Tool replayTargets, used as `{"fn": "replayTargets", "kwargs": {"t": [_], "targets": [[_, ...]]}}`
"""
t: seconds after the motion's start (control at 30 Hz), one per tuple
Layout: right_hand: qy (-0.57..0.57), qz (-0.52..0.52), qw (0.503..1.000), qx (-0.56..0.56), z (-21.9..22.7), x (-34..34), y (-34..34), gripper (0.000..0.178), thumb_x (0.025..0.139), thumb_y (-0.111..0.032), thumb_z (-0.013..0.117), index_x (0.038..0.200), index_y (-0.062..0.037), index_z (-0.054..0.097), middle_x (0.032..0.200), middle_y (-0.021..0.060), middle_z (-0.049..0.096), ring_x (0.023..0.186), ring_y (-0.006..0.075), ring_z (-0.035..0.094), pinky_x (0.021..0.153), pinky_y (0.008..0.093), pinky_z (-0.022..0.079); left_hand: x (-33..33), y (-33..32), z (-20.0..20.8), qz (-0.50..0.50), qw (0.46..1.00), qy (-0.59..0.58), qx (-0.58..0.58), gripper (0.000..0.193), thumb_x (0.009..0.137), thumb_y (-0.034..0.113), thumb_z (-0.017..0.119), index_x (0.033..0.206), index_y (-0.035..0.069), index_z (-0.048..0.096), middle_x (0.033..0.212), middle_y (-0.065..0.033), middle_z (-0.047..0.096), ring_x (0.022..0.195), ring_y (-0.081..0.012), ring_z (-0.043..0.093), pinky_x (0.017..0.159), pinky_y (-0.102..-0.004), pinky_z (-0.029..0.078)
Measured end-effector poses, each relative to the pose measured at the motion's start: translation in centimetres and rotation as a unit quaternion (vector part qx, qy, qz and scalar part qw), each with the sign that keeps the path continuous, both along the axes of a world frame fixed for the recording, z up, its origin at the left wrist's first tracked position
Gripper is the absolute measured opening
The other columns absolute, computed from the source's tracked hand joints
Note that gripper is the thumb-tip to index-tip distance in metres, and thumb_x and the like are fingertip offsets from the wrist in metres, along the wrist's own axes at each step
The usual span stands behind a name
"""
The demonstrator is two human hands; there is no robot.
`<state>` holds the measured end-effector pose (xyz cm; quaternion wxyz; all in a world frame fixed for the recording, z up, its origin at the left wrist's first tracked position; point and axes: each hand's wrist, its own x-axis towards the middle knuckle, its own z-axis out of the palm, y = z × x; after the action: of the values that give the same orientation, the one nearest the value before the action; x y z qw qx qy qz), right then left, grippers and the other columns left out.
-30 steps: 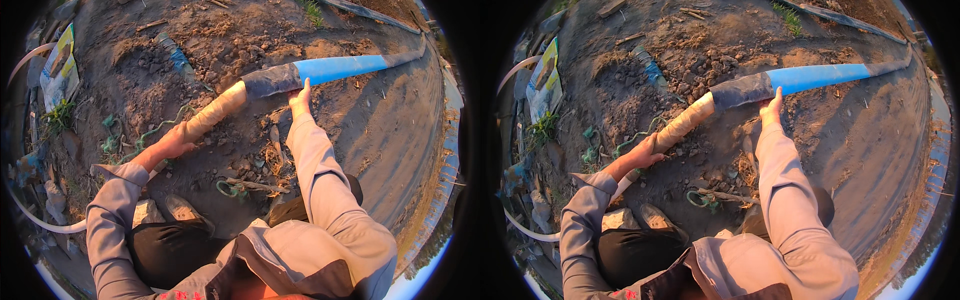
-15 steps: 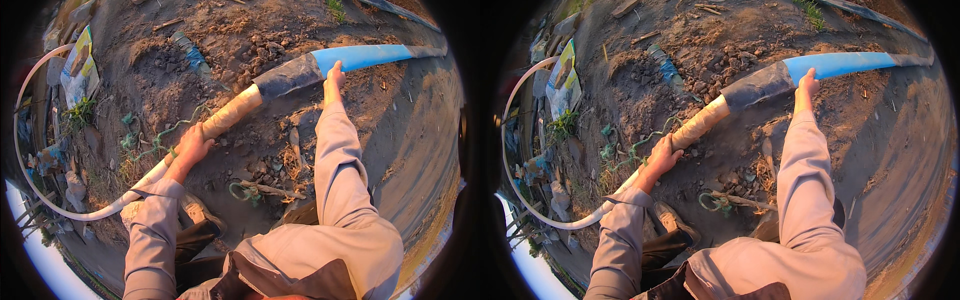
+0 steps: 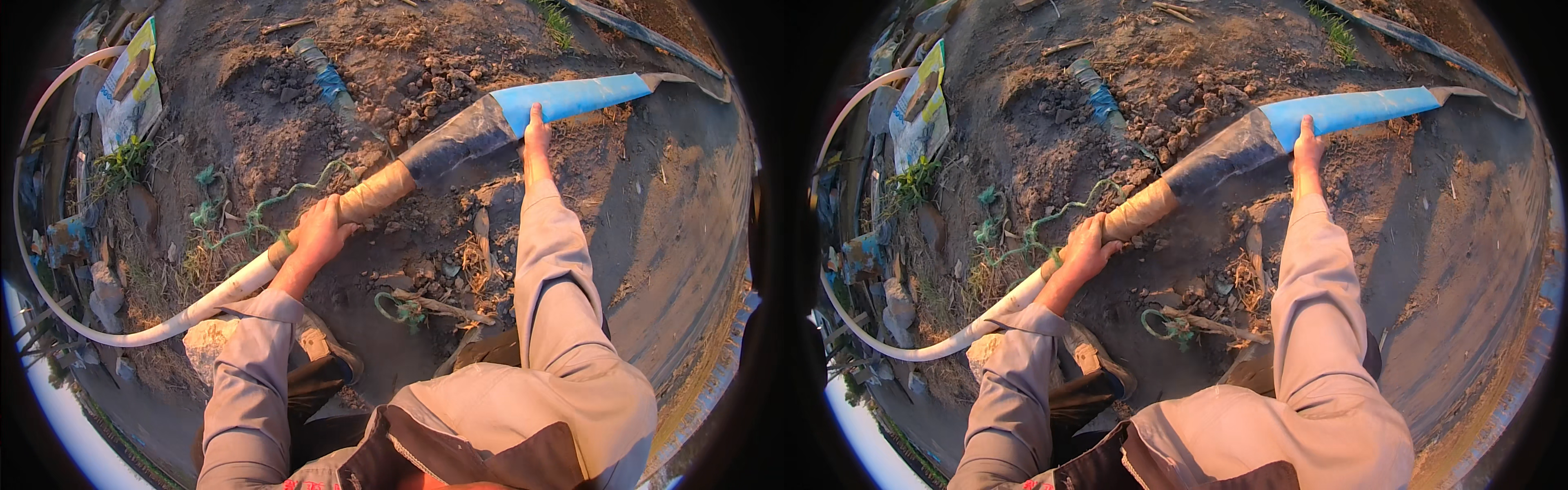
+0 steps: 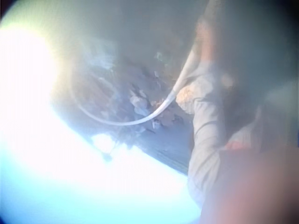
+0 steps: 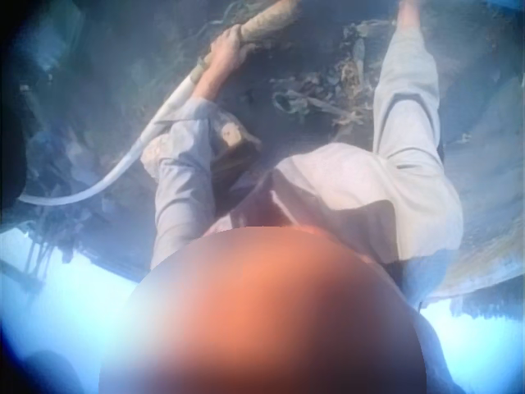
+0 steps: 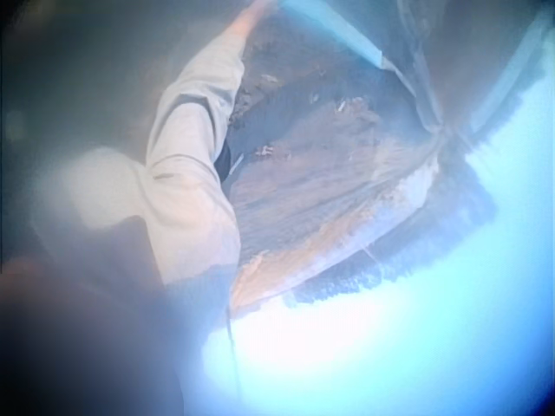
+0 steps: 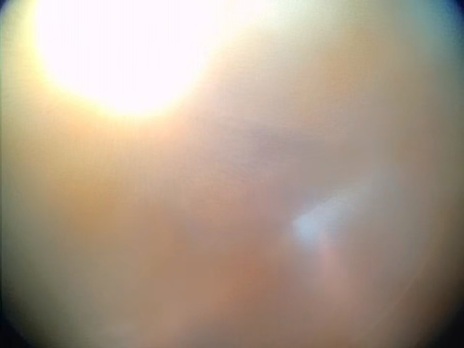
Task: The person walks to a cluttered outdoor area, picks up a white pipe with a taped section, and unties a green rope from it. They then connect the white pipe to a blue pipe and re-tie the green rope around the joint to secure the connection.
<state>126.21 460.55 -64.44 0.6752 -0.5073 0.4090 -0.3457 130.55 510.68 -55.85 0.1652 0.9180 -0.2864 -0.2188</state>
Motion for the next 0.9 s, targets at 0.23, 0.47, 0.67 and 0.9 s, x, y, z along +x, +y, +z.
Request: {"fn": "replayTargets", "kwargs": {"t": [0.23, 0.47, 0.67, 0.9], "targets": [[0.089, 0.042, 0.995, 0.004, -3.0, -1.3, 6.5, 0.068, 0.099, -0.054, 0.062, 0.135, 0.0031, 0.056, 0.134, 0.0124, 0.061, 0.119, 0.0243, 0.061, 0.097, 0.0382, 0.051, 0.4, 0.3, -0.1, -0.003, 0.999, 0.040, -0.002, 0.068, 0.079, 0.029, 0.083, 0.136, 0.005, 0.054, 0.125, -0.0214, 0.062, 0.119, -0.0401, 0.059, 0.101, -0.0468, 0.047], [0.067, 0.035, 0.989, 0.127, -0.4, -2.1, 11.0, 0.058, 0.099, -0.058, 0.058, 0.090, -0.0008, 0.066, 0.069, 0.0032, 0.061, 0.051, 0.0151, 0.056, 0.044, 0.0314, 0.042, 0.1, 0.5, -0.3, 0.031, 0.998, 0.042, -0.027, 0.087, 0.080, 0.028, 0.083, 0.149, 0.000, 0.040, 0.126, -0.0250, 0.061, 0.122, -0.0421, 0.057, 0.103, -0.0460, 0.046], [0.109, 0.096, 0.987, 0.063, 0.9, -1.8, 10.0, 0.058, 0.099, -0.052, 0.061, 0.069, -0.0028, 0.062, 0.057, 0.0068, 0.060, 0.041, 0.0178, 0.055, 0.039, 0.0310, 0.042, 3.5, -2.5, 3.4, 0.136, 0.958, 0.252, -0.027, 0.127, 0.068, 0.059, 0.087, 0.154, -0.010, 0.023, 0.146, -0.0334, 0.047, 0.141, -0.0405, 0.044, 0.116, -0.0433, 0.037], [0.093, 0.126, 0.983, 0.101, 0.6, -1.0, 9.7, 0.056, 0.097, -0.057, 0.062, 0.087, -0.0022, 0.066, 0.075, 0.0075, 0.068, 0.055, 0.0169, 0.060, 0.046, 0.0316, 0.044, 2.3, -14.0, 0.0, -0.033, 0.995, -0.087, 0.048, 0.119, 0.064, 0.049, 0.090, 0.153, -0.001, 0.030, 0.137, -0.0241, 0.054, 0.130, -0.0402, 0.051, 0.109, -0.0483, 0.042]]}}
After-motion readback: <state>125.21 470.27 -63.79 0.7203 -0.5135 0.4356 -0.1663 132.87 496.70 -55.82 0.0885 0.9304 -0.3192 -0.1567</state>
